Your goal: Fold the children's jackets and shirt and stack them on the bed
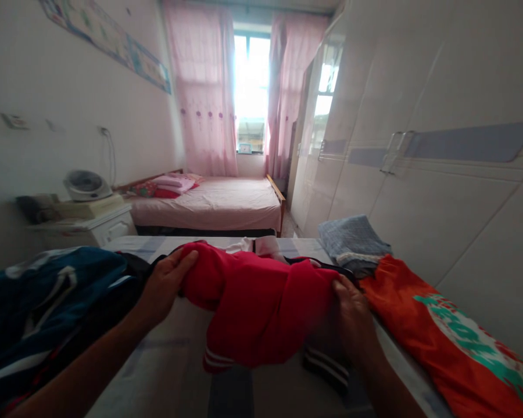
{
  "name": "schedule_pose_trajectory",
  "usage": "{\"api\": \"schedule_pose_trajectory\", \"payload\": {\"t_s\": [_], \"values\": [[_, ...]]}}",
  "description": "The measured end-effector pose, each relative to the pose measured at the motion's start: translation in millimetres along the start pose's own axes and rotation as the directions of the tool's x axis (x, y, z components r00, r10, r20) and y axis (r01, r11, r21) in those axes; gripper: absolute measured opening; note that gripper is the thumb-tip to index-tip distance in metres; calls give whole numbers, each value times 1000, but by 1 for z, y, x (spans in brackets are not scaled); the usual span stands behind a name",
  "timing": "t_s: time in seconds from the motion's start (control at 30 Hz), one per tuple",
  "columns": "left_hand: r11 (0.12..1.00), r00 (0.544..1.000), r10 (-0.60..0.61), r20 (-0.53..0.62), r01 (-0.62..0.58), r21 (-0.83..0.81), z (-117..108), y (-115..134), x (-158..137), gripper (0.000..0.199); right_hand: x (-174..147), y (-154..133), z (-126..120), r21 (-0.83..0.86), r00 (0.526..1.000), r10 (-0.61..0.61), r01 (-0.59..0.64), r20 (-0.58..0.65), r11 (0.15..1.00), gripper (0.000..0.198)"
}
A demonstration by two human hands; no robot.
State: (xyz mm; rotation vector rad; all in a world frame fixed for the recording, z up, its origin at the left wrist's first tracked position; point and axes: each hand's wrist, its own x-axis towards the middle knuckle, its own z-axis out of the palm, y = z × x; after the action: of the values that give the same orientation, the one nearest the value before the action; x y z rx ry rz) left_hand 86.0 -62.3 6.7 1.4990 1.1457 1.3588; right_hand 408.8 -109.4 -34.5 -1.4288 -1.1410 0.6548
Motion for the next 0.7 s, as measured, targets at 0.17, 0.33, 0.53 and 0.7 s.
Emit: {"api": "schedule_pose_trajectory", "payload": {"t_s": [0.17,0.33,0.53,0.7], "values": [[960,964,-263,40,266,-91,-73,13,-25,47,4,13,-42,-110,998,-7,1,-57,994,44],[848,855,-442,272,299,438,-117,-27,-58,36,-1,52,-78,-420,960,107,13,260,908,32],[516,987,12,159,-142,845,-98,-58,0,41,40,50,-61,-736,977,-81,202,197,646,44],[348,931,43,363,-355,868,-45,-90,79,41,99,47,0,-803,927,-117,367,355,470,44]]}}
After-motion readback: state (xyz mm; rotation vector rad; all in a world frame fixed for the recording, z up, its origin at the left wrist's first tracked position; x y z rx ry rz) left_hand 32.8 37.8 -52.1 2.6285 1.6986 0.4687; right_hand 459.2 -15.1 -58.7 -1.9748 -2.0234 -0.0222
